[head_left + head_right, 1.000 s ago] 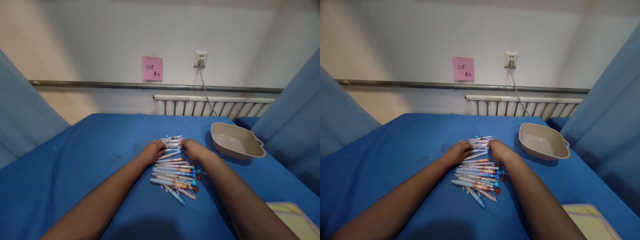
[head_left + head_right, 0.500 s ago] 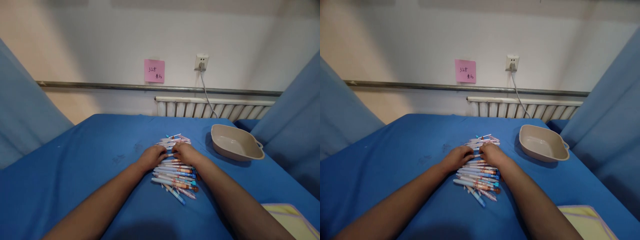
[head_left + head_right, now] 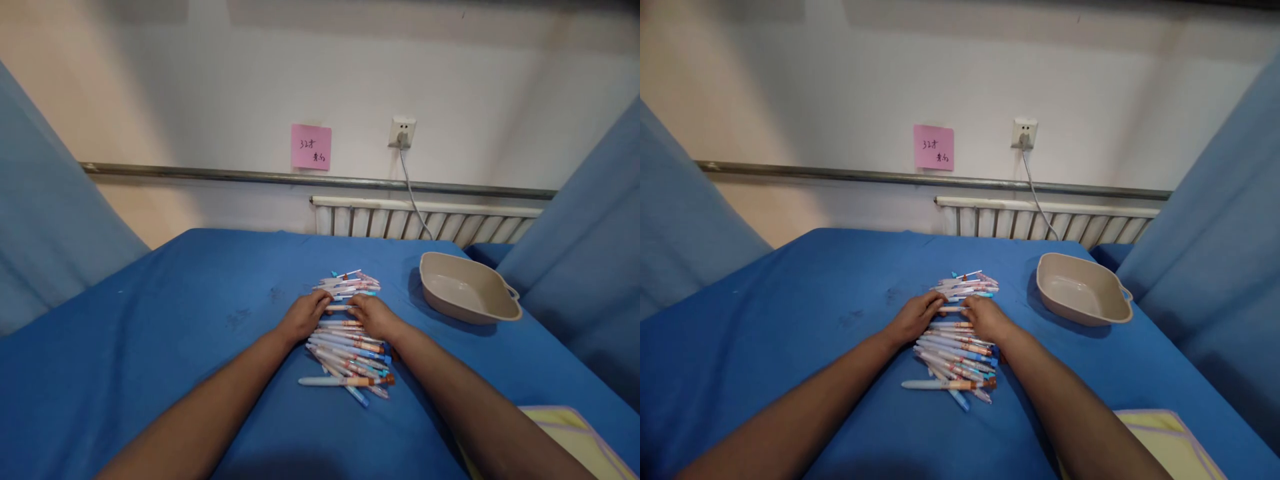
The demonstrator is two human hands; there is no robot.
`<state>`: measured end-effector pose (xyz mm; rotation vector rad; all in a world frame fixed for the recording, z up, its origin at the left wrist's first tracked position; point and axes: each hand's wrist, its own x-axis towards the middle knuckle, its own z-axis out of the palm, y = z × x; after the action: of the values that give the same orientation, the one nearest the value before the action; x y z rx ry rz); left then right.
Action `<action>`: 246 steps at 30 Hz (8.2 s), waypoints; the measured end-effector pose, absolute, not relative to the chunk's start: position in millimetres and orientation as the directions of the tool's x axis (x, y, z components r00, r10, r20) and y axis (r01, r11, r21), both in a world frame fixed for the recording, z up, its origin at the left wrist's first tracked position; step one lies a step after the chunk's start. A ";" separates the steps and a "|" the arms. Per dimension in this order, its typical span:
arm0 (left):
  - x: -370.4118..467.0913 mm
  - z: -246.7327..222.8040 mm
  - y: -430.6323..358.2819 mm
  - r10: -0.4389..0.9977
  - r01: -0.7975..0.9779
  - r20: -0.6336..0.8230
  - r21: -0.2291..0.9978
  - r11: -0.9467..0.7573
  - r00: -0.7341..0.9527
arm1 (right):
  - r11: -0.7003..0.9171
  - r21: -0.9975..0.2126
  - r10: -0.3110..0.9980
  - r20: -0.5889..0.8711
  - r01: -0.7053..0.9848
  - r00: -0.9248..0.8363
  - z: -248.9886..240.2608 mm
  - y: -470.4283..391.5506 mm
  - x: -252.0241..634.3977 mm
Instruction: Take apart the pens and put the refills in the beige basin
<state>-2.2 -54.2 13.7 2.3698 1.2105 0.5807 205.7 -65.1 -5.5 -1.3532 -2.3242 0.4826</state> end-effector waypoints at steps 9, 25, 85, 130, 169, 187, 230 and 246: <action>-6.8 10.6 -47.3 0.831 0.610 0.195 0.596 -0.522 0.521 | 0.511 -0.604 0.854 0.277 0.611 -0.441 -15.4 -54.6 204.9; -3.7 15.1 -49.1 0.775 0.610 0.271 0.492 -0.621 0.571 | 0.503 -0.660 0.853 0.274 0.559 -0.445 -14.5 -53.2 209.9; -8.0 26.1 -53.7 0.727 0.562 0.131 0.548 -0.620 0.674 | 0.454 -0.599 0.859 0.097 0.660 -0.503 2.6 -60.1 210.5; -22.9 26.9 -41.3 0.796 0.760 0.078 0.256 -0.598 0.600 | 0.330 -0.755 0.924 0.135 0.567 -0.359 -10.1 -50.4 205.9; -6.1 25.6 -48.5 0.821 0.709 0.177 0.428 -0.561 0.543 | 0.458 -0.585 0.822 -0.008 0.670 -0.570 11.9 -59.3 224.3; -3.7 31.0 -55.9 0.758 0.652 0.061 0.468 -0.596 0.649 | 0.289 -0.849 0.843 0.007 0.442 -0.537 -3.0 -55.5 216.0; -36.7 30.3 -30.3 0.756 0.678 -0.063 0.495 -0.543 0.651 | 0.094 -0.913 0.882 -0.110 0.398 -0.459 -6.8 -40.0 260.9; -44.7 46.0 -25.8 0.754 0.754 -0.141 0.302 -0.584 0.641 | 0.217 -0.926 0.919 0.088 0.308 -0.385 -19.4 -44.1 210.6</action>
<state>-44.7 -25.8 46.0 2.5300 1.2042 0.0028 210.6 -44.1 -19.4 -1.1367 -1.8252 1.1643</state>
